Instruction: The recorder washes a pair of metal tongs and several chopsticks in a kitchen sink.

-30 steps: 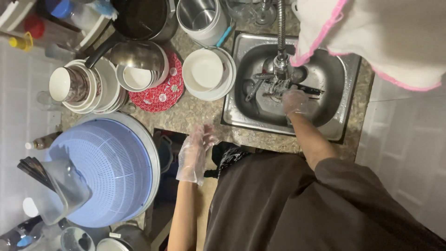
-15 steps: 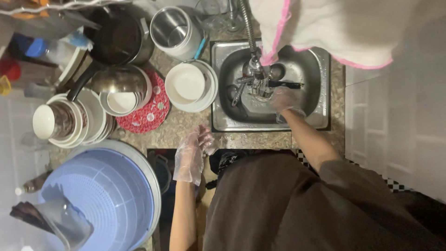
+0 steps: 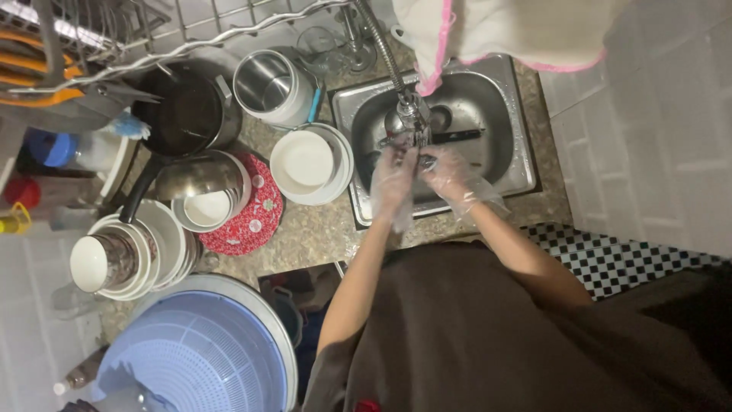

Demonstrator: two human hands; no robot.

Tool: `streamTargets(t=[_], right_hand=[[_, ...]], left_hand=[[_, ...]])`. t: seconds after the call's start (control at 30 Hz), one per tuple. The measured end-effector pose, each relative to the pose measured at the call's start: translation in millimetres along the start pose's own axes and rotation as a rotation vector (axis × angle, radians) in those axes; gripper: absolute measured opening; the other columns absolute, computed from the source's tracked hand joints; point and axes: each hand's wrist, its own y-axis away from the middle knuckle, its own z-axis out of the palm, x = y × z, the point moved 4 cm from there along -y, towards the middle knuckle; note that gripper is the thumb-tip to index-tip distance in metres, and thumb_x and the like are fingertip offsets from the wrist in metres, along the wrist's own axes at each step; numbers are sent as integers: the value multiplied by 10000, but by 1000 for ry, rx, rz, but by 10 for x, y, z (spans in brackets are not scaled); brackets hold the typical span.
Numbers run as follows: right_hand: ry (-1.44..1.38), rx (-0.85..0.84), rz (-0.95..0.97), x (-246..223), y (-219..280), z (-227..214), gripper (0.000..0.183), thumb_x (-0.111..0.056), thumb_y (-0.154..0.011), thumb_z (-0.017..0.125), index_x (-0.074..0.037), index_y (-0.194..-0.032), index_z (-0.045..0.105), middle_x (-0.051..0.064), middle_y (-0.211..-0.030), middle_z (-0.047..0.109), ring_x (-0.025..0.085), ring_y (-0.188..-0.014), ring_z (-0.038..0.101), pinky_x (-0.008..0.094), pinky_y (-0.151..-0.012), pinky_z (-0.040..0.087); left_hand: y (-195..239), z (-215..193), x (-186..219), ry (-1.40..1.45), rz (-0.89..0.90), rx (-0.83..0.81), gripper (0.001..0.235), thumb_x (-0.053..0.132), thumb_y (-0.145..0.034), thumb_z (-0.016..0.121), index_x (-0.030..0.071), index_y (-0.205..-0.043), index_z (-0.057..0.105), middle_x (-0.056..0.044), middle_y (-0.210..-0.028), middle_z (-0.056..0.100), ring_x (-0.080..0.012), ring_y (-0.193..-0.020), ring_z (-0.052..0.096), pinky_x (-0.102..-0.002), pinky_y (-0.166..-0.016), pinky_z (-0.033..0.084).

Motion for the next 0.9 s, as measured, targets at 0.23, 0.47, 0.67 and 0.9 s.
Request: streamTargets(t=[0.23, 0.47, 0.67, 0.9], right_hand=[[-431, 213, 99, 67, 96, -268, 547, -436, -833, 803, -84, -1236, 696, 35, -744, 752, 133, -694, 687, 293, -709, 535], [-117, 85, 192, 268, 76, -140, 499, -497, -852, 776, -121, -1170, 695, 81, -641, 703, 135, -629, 651, 304, -739, 516], [93, 450, -50, 636, 3, 149, 332, -438, -916, 825, -123, -840, 755, 12, -699, 724, 131, -701, 693, 315, -837, 568], [-1455, 238, 367, -920, 486, -1040, 368, -305, -911, 626, -104, -1219, 609, 39, -1135, 692, 114, -983, 739, 381, -781, 649]], left_hand=[[-289, 74, 117, -628, 276, 58, 325, 334, -938, 670, 101, -1152, 741, -156, -870, 736, -237, -755, 702, -381, -701, 539], [-313, 71, 288, -601, 210, -34, 371, 412, -874, 730, 62, -990, 765, -131, -834, 770, -224, -728, 733, -358, -691, 547], [-304, -195, 242, -647, 293, 14, 305, 341, -901, 697, 72, -1036, 748, -125, -908, 774, -191, -752, 736, -327, -694, 569], [-219, -341, 146, -1087, 40, -364, 248, 187, -965, 610, 99, -1179, 698, -125, -967, 748, -237, -705, 690, -338, -734, 572]])
